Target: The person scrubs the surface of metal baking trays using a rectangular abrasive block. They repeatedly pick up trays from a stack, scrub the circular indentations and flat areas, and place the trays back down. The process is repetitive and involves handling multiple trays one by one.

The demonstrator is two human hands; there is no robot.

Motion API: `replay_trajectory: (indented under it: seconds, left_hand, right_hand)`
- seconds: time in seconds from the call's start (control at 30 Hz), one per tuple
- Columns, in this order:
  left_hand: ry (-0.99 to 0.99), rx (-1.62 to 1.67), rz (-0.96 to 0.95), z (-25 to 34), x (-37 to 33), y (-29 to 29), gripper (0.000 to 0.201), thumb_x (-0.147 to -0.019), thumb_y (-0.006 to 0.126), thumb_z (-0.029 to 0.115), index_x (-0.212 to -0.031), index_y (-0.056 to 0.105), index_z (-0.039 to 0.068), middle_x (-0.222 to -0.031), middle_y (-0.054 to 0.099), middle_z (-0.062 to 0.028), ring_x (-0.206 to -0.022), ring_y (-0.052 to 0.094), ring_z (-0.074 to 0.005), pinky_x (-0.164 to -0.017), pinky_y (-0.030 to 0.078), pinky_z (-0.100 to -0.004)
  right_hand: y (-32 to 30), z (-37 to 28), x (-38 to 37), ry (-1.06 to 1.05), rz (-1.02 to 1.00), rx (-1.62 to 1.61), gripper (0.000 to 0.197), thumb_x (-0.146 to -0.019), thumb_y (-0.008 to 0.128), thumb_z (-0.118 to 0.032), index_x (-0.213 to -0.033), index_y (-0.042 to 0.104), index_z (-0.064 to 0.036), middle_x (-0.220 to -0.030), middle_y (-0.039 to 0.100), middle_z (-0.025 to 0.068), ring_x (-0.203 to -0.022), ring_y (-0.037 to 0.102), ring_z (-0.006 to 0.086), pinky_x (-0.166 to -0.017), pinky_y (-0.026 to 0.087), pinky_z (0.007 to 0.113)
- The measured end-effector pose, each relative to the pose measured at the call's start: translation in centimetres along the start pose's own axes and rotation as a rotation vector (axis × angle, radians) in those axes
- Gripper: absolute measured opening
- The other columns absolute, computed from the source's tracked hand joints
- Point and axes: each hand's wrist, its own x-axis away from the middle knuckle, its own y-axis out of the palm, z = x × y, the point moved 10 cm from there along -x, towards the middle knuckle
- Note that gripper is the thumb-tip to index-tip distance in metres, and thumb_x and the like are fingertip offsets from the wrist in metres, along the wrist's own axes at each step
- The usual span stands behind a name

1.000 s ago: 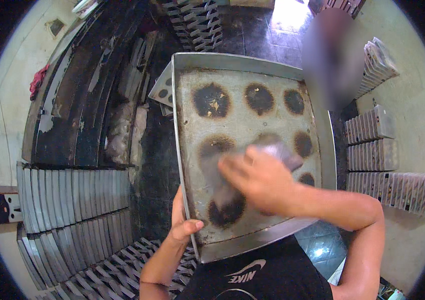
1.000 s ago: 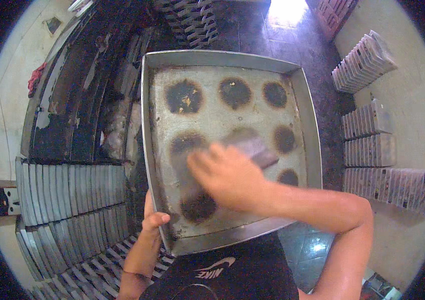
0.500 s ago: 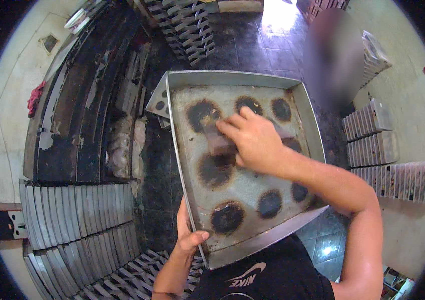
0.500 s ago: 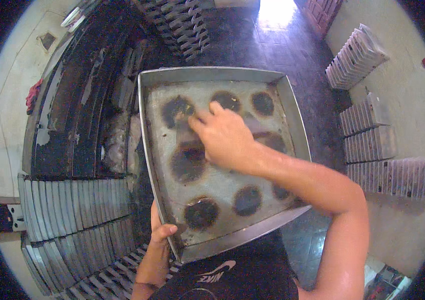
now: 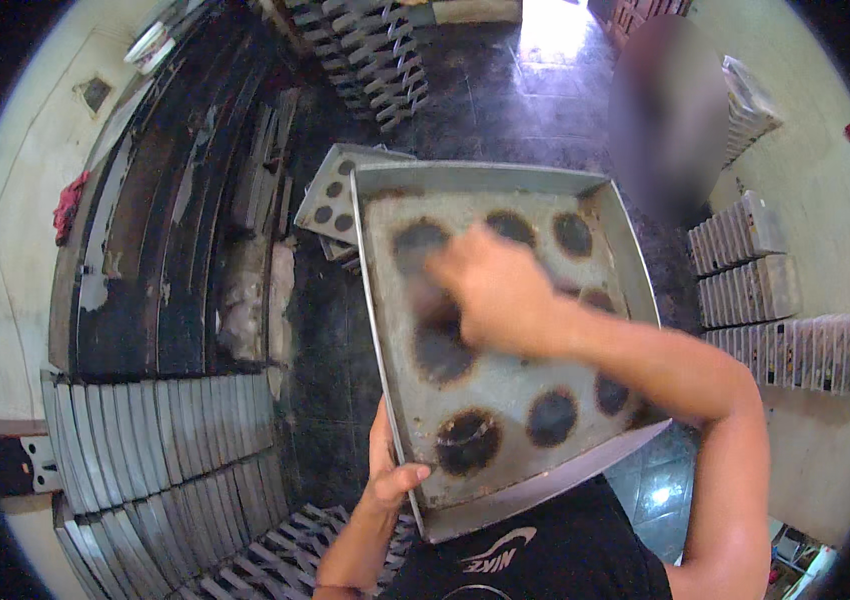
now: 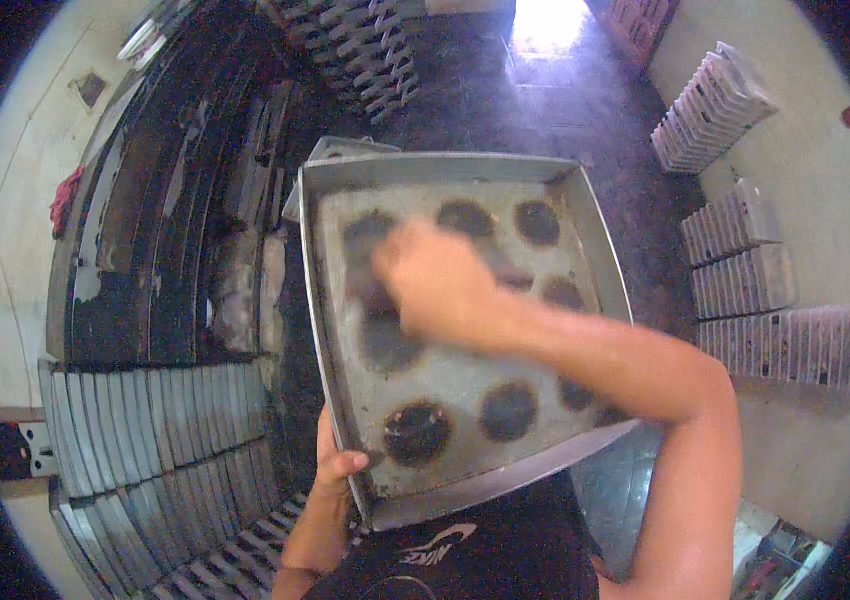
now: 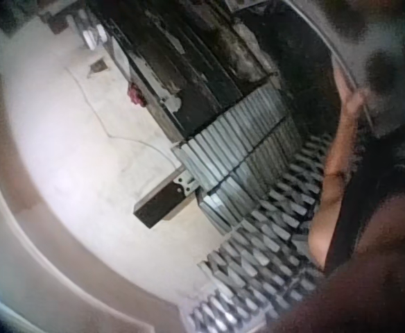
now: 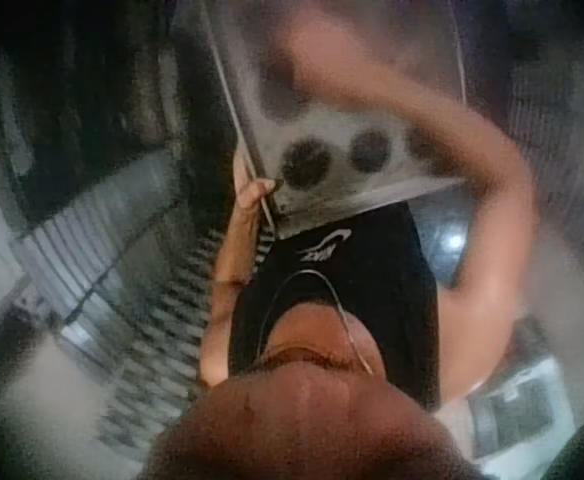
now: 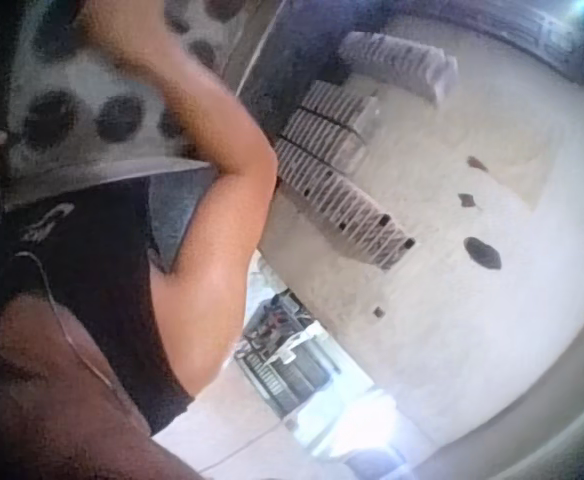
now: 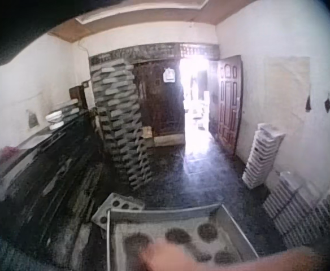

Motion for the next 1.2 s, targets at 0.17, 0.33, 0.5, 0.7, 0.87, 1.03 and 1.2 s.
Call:
replay_trajectory:
  seconds: [0.17, 0.33, 0.5, 0.7, 0.87, 1.03, 1.2]
  left_hand:
    - [0.002, -0.027, -0.014, -0.9, -0.3, -1.2, 0.109, -0.059, 0.077, 0.032, -0.150, 0.029, -0.005, -0.140, 0.049, -0.0171, -0.131, 0.049, -0.0289, -0.112, 0.035, -0.0397]
    - [0.008, -0.029, -0.001, 0.0, -0.8, -0.7, 0.108, -0.058, 0.077, 0.032, -0.148, 0.031, -0.005, -0.139, 0.049, -0.0170, -0.129, 0.050, -0.0282, -0.111, 0.036, -0.0391]
    - [0.017, -0.023, -0.016, 0.2, -1.3, -1.4, 0.108, -0.057, 0.077, 0.031, -0.148, 0.031, -0.004, -0.137, 0.050, -0.0167, -0.128, 0.050, -0.0278, -0.111, 0.037, -0.0391]
    - [0.020, -0.040, -0.011, -0.3, -1.9, -2.5, 0.108, -0.056, 0.076, 0.029, -0.149, 0.031, -0.004, -0.137, 0.050, -0.0167, -0.126, 0.052, -0.0293, -0.110, 0.038, -0.0399]
    - [0.043, 0.014, 0.004, -0.5, -3.3, -4.4, 0.107, -0.058, 0.075, 0.025, -0.151, 0.029, -0.003, -0.135, 0.052, -0.0167, -0.125, 0.053, -0.0295, -0.107, 0.042, -0.0393]
    - [-0.011, -0.043, -0.049, -1.8, -6.5, -3.0, 0.107, -0.059, 0.078, 0.027, -0.149, 0.030, -0.004, -0.134, 0.052, -0.0159, -0.124, 0.054, -0.0277, -0.107, 0.041, -0.0389]
    - [-0.072, -0.148, -0.137, -4.4, -11.2, -4.2, 0.104, -0.057, 0.077, 0.029, -0.146, 0.034, -0.005, -0.131, 0.054, -0.0154, -0.123, 0.055, -0.0276, -0.106, 0.041, -0.0380]
  right_hand:
    - [-0.6, 3.7, -2.8, 0.065, 0.107, 0.080, 0.052, -0.058, 0.075, -0.008, -0.109, 0.068, -0.0053, -0.107, 0.067, 0.0134, -0.103, 0.060, 0.0341, -0.088, 0.055, 0.043]
    - [0.9, 0.2, -0.2, -0.068, 0.047, 0.019, 0.049, -0.061, 0.072, -0.007, -0.111, 0.069, -0.0050, -0.107, 0.067, 0.0125, -0.101, 0.060, 0.0330, -0.087, 0.055, 0.043]
    - [0.8, -1.3, 0.6, -0.143, 0.093, 0.017, 0.049, -0.059, 0.075, -0.007, -0.108, 0.068, -0.0067, -0.102, 0.067, 0.0138, -0.097, 0.059, 0.0348, -0.085, 0.054, 0.044]
    - [2.7, -1.3, 1.6, -0.085, 0.058, -0.068, 0.042, -0.064, 0.071, -0.005, -0.107, 0.068, -0.0044, -0.102, 0.067, 0.0156, -0.100, 0.059, 0.0358, -0.085, 0.053, 0.046]
    - [4.9, -5.2, 7.5, -0.084, -0.045, -0.179, 0.059, -0.059, 0.073, -0.005, -0.117, 0.066, -0.0064, -0.109, 0.066, 0.0112, -0.098, 0.060, 0.0332, -0.084, 0.054, 0.043]
    - [5.6, 3.6, 9.1, 0.234, 0.004, -0.160, 0.058, -0.060, 0.070, -0.004, -0.118, 0.065, -0.0041, -0.104, 0.065, 0.0138, -0.097, 0.059, 0.0350, -0.082, 0.054, 0.045]
    - [8.3, 15.8, 15.9, 0.772, 0.066, -0.407, 0.046, -0.078, 0.074, -0.018, -0.121, 0.065, -0.0036, -0.113, 0.067, 0.0164, -0.106, 0.064, 0.0349, -0.089, 0.053, 0.042]
